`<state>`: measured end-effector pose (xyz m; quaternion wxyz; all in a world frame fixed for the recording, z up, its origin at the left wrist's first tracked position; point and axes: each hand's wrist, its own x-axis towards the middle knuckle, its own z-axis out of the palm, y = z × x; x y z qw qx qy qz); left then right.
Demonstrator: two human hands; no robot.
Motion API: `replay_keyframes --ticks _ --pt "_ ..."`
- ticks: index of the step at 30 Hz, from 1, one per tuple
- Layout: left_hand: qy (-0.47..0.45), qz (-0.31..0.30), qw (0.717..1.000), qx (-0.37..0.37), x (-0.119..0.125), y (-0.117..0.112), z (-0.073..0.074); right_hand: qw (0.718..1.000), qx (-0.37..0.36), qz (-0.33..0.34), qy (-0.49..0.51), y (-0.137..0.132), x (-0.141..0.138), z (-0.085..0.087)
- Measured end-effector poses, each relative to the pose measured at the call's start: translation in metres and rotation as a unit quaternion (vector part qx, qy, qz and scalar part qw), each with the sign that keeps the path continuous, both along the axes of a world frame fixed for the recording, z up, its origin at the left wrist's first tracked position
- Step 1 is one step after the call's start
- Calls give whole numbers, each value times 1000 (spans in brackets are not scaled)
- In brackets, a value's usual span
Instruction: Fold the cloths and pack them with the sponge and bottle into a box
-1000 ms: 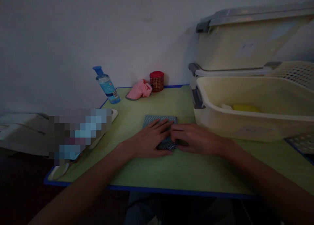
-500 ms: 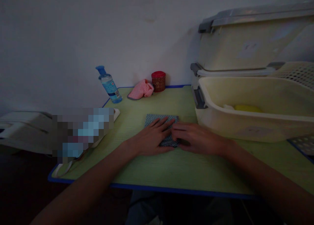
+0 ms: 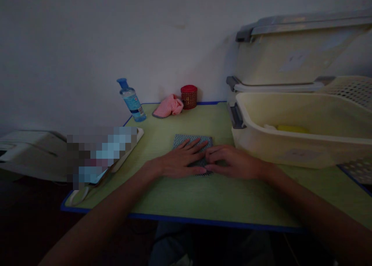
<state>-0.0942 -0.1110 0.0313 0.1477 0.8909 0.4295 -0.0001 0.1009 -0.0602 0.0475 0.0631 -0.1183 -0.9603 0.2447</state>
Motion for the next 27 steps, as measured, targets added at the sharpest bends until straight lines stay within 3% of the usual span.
replay_keyframes --ticks 5,11,20,27 --pt "5 -12 999 29 -4 3 -4 997 10 -77 -2 2 -6 -10" --pt "31 78 992 99 -5 1 -15 992 100 -75 11 5 -3 -19" --pt "51 69 992 97 -7 2 -16 978 206 -7 -22 6 2 -6" --pt "45 70 992 95 -7 2 -17 962 272 -20 -3 4 -2 -11"
